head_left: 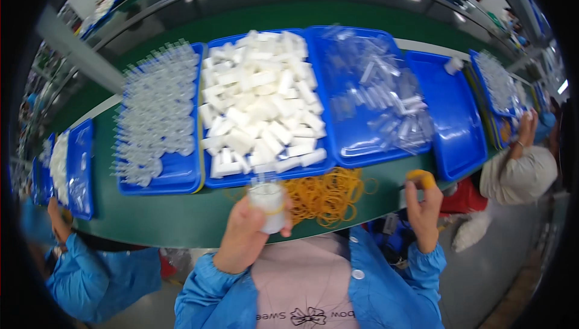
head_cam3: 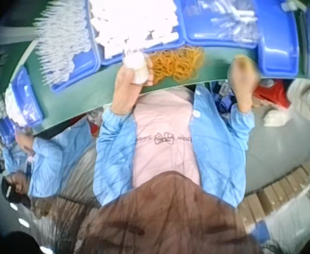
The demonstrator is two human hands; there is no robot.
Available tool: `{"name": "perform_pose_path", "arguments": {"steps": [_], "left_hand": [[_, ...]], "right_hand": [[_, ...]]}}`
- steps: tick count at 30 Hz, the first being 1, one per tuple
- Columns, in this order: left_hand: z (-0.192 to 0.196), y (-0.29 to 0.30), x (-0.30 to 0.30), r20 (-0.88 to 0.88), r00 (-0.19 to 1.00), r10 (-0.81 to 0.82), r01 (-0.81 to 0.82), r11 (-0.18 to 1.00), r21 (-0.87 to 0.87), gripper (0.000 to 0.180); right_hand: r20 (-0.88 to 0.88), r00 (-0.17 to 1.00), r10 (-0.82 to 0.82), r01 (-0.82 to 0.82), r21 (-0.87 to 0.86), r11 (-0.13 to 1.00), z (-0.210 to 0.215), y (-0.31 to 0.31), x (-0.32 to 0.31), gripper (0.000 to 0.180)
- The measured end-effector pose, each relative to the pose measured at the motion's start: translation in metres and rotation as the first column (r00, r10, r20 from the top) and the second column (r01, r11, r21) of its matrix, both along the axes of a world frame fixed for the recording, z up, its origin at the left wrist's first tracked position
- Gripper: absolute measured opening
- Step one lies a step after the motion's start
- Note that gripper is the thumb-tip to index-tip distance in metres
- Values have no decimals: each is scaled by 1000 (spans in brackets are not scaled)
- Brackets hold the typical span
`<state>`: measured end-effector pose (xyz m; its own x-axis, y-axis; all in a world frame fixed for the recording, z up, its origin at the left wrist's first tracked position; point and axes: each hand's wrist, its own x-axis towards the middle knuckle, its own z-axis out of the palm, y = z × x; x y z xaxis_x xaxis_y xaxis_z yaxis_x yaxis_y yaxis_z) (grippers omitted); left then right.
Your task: The person assembles small white plastic components by inserting them into clear plastic tubes. They then secure the assembled units with yellow rubber bands and place them into a blue tray. The process is repeated continuously with multiple units.
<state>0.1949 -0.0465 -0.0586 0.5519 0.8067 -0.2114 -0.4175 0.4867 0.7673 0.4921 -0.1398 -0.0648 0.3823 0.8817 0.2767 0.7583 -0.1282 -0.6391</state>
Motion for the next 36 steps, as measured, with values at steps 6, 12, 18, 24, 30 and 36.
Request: {"name": "perform_pose_path", "arguments": {"steps": [6, 12, 18, 24, 30, 36], "left_hand": [[0, 0, 8, 44, 999, 15, -14, 1000, -26, 68], [-1, -6, 5, 161, 986, 51, -37, 996, -85, 68], [1, -9, 18, 65, 997, 50, -46, 997, -67, 60], [2, -13, 37, 34, 999, 22, -18, 992, -126, 63], [10, -9, 42, -95, 994, -61, 62, 998, 9, 78], [3, -1, 38, 81, 982, -173, 175, 984, -23, 81]], "right_hand": [[177, 981, 74, -73, -15, 997, 24, 10, 14, 12], [-457, 889, -26, 203, 342, 918, 38, -1, 13, 13], [-200, 969, -142, 191, 250, 949, -8, -21, 31, 12], [-13, 988, -157, 157, 114, 981, -25, -43, 48, 12], [-629, 684, -369, 478, 4, 879, -33, -125, 77, 21], [-130, 881, -455, 364, -428, 827, -179, -223, 49, 21]]}}
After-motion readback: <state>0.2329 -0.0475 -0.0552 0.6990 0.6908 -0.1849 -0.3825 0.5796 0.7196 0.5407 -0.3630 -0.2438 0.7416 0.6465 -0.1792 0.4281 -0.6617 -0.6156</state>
